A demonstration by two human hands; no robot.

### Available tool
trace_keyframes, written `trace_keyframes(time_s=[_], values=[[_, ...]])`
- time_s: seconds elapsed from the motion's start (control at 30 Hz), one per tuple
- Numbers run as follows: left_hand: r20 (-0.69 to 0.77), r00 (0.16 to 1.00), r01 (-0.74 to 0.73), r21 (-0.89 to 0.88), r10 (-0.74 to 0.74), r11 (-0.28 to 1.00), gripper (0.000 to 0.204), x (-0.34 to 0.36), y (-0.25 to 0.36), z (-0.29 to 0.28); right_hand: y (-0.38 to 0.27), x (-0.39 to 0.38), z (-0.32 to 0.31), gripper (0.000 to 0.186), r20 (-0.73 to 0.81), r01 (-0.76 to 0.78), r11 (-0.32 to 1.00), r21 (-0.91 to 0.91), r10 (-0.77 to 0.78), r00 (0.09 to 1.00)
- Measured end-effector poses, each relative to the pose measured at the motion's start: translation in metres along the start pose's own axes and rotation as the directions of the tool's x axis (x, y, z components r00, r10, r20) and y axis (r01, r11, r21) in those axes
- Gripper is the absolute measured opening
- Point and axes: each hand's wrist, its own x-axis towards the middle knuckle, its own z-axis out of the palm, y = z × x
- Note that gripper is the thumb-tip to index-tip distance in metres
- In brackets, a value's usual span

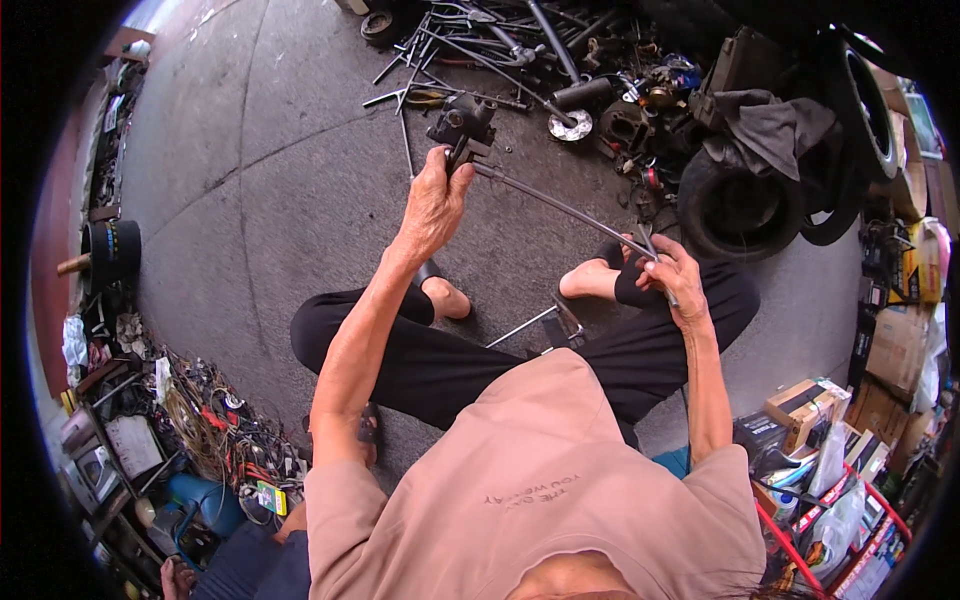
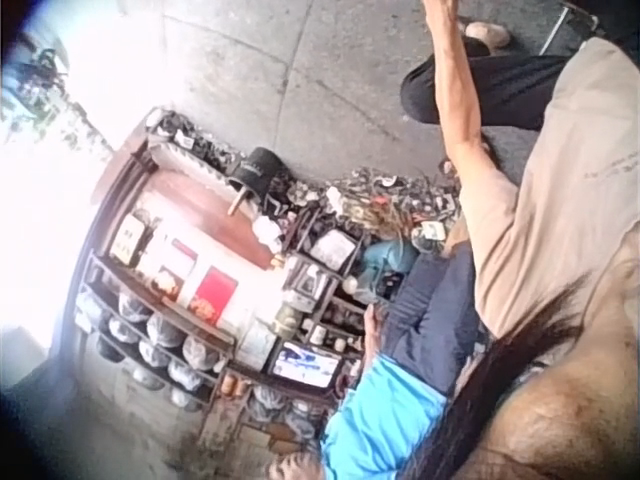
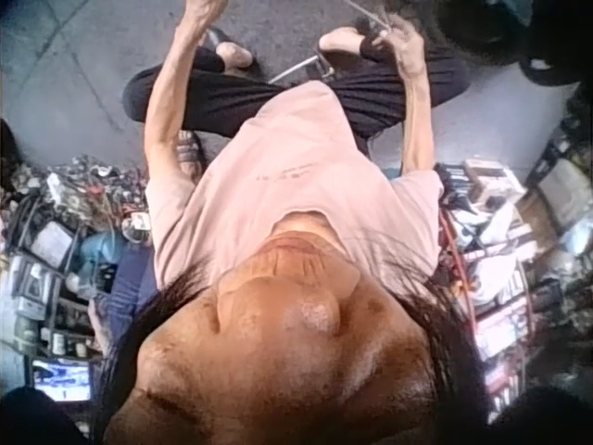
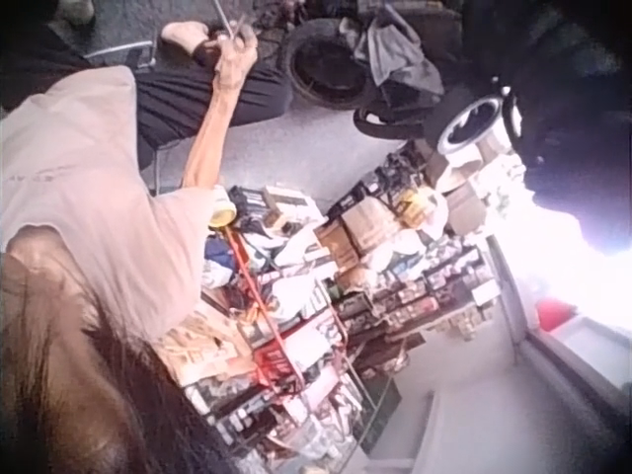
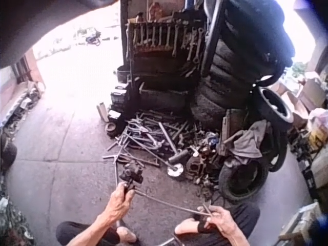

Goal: The recorder disassembles and inspects various motorcycle parts including a brake lever assembly and an engine piston using tools in a workshop.

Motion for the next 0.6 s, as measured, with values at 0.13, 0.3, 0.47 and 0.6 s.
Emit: trace_keyframes(time_s=[0.13,0.3,0.47,0.6], values=[[0.11,0.984,0.147,-0.03,-0.143,0.989,0.028,-0.002,0.012,-0.004,0.005,-0.004,-0.005,0.038,0.027,-0.159,0.984,0.084,0.157,0.987],[0.036,0.999,-0.037,0.163,0.032,0.986,0.028,-0.022,0.003,0.004,0.019,-0.004,-0.025,0.015,0.14,-0.42,0.839,0.347,0.396,0.907],[-0.048,0.999,0.012,-0.058,-0.015,0.998,0.029,-0.022,0.01,-0.002,0.012,-0.028,0.0,0.013,0.123,-0.397,0.802,0.446,0.385,0.915],[-0.041,0.999,0.001,-0.051,-0.003,0.999,0.037,-0.013,0.021,-0.01,0.003,-0.044,0.019,0.025,0.05,-0.195,0.881,0.431,0.192,0.98]])
